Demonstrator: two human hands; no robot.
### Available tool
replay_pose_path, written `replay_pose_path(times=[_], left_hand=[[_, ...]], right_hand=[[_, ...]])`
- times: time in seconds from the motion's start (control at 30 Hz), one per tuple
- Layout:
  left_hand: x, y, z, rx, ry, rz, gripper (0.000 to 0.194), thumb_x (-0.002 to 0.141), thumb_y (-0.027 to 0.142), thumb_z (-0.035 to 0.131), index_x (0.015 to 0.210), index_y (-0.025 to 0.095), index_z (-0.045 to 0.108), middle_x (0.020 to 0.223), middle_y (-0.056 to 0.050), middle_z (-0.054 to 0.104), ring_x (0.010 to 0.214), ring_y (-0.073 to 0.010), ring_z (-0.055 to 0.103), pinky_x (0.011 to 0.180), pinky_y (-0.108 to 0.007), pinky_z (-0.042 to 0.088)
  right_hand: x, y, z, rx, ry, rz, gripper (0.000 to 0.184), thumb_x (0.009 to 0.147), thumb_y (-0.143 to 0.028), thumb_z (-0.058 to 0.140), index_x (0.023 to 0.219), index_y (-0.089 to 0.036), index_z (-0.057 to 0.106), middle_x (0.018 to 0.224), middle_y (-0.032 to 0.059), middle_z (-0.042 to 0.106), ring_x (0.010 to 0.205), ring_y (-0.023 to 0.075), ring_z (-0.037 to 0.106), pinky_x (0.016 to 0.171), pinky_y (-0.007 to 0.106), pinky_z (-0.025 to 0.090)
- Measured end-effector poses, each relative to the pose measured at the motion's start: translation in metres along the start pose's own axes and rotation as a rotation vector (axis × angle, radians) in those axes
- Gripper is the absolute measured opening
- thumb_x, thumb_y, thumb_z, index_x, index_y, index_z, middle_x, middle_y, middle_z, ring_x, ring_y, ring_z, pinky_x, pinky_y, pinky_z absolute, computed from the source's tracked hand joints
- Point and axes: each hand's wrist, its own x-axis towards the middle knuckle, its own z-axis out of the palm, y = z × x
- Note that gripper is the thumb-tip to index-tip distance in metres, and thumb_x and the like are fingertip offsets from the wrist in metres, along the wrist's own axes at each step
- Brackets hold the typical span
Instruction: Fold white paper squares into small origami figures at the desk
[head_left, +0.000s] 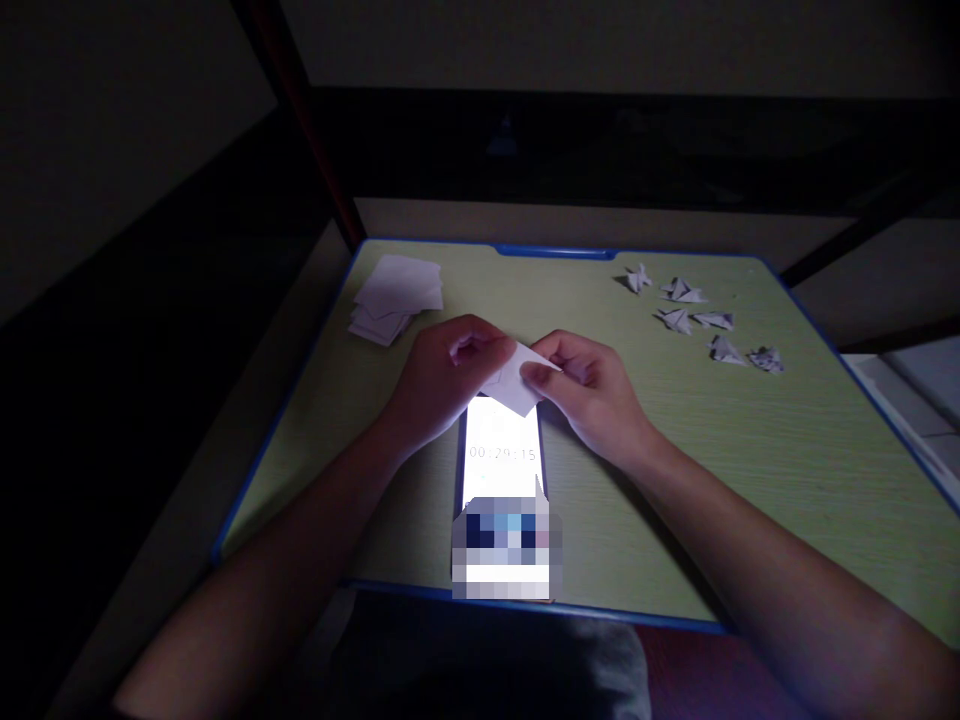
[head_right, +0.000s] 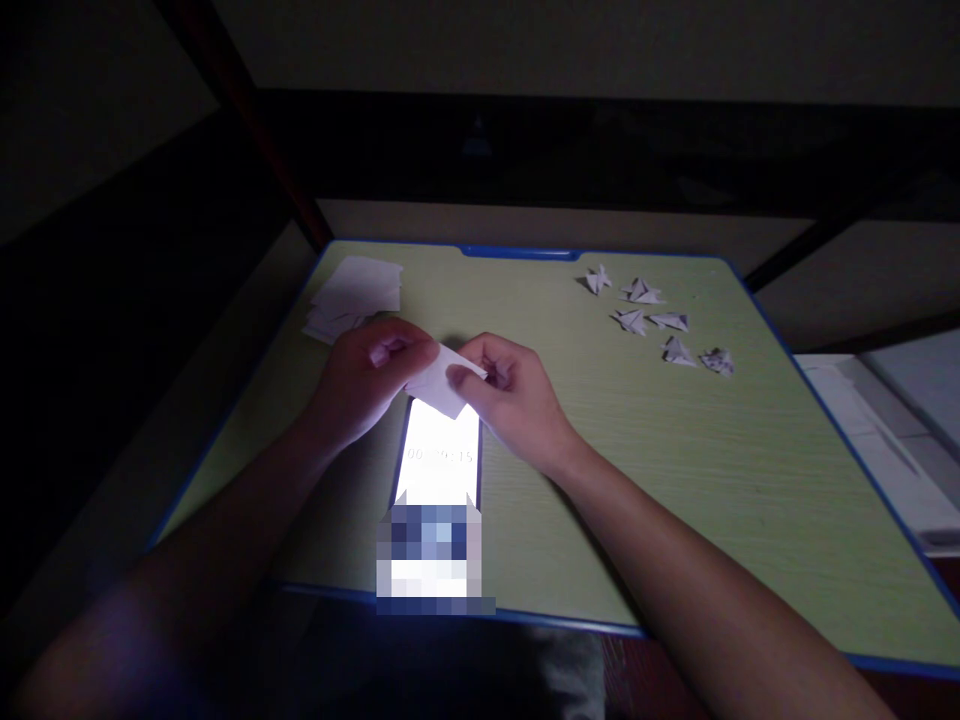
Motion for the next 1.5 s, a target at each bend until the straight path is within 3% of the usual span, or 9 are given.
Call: replay_pose_path(times=[0.57, 0.7, 0.8, 1.13, 1.5], left_hand=[[0.0, -0.004, 0.002, -0.025, -0.016, -0.029, 0.013, 0.073, 0.028, 0.063, 0.067, 0.016, 0.061, 0.061, 0.001, 0.063, 0.053, -0.0084, 0.057, 0.044, -0.017, 0.043], [-0.002, -0.002, 0.005, 0.023, 0.015, 0.042, 0.012, 0.077, 0.028, 0.064, 0.076, 0.016, 0.064, 0.074, -0.001, 0.07, 0.067, -0.0103, 0.064, 0.054, -0.018, 0.049], [-0.002, -0.001, 0.006, 0.061, 0.01, 0.053, 0.011, 0.078, 0.025, 0.064, 0.074, 0.016, 0.064, 0.075, -0.001, 0.07, 0.07, -0.0104, 0.065, 0.061, -0.02, 0.052], [-0.003, -0.005, 0.012, 0.067, 0.039, 0.068, 0.01, 0.076, 0.018, 0.062, 0.067, 0.017, 0.058, 0.066, 0.003, 0.063, 0.063, -0.0089, 0.059, 0.059, -0.021, 0.048], [-0.003, -0.006, 0.013, 0.022, 0.059, 0.059, 0.013, 0.077, 0.017, 0.062, 0.065, 0.017, 0.057, 0.062, 0.003, 0.057, 0.059, -0.0072, 0.051, 0.054, -0.02, 0.043]], right_hand=[[0.004, 0.001, -0.001, 0.077, 0.069, 0.04, 0.022, 0.065, -0.032, 0.08, 0.066, -0.017, 0.064, 0.058, -0.0025, 0.064, 0.051, 0.0086, 0.053, 0.048, 0.023, 0.038], [0.004, 0.002, -0.002, 0.043, 0.068, 0.035, 0.025, 0.067, -0.035, 0.08, 0.065, -0.017, 0.063, 0.058, -0.0025, 0.062, 0.051, 0.0091, 0.052, 0.048, 0.024, 0.037], [0.002, 0.001, -0.002, 0.001, 0.043, 0.016, 0.026, 0.068, -0.036, 0.08, 0.065, -0.018, 0.062, 0.058, -0.0022, 0.062, 0.051, 0.0091, 0.053, 0.047, 0.024, 0.037], [-0.002, -0.002, 0.0, -0.033, -0.035, 0.025, 0.028, 0.07, -0.033, 0.079, 0.06, -0.019, 0.056, 0.054, -0.0032, 0.058, 0.048, 0.0086, 0.048, 0.045, 0.024, 0.033], [-0.003, 0.004, 0.0, 0.05, -0.077, 0.013, 0.027, 0.072, -0.039, 0.081, 0.067, -0.019, 0.063, 0.058, -0.0033, 0.061, 0.051, 0.0089, 0.053, 0.046, 0.024, 0.036]])
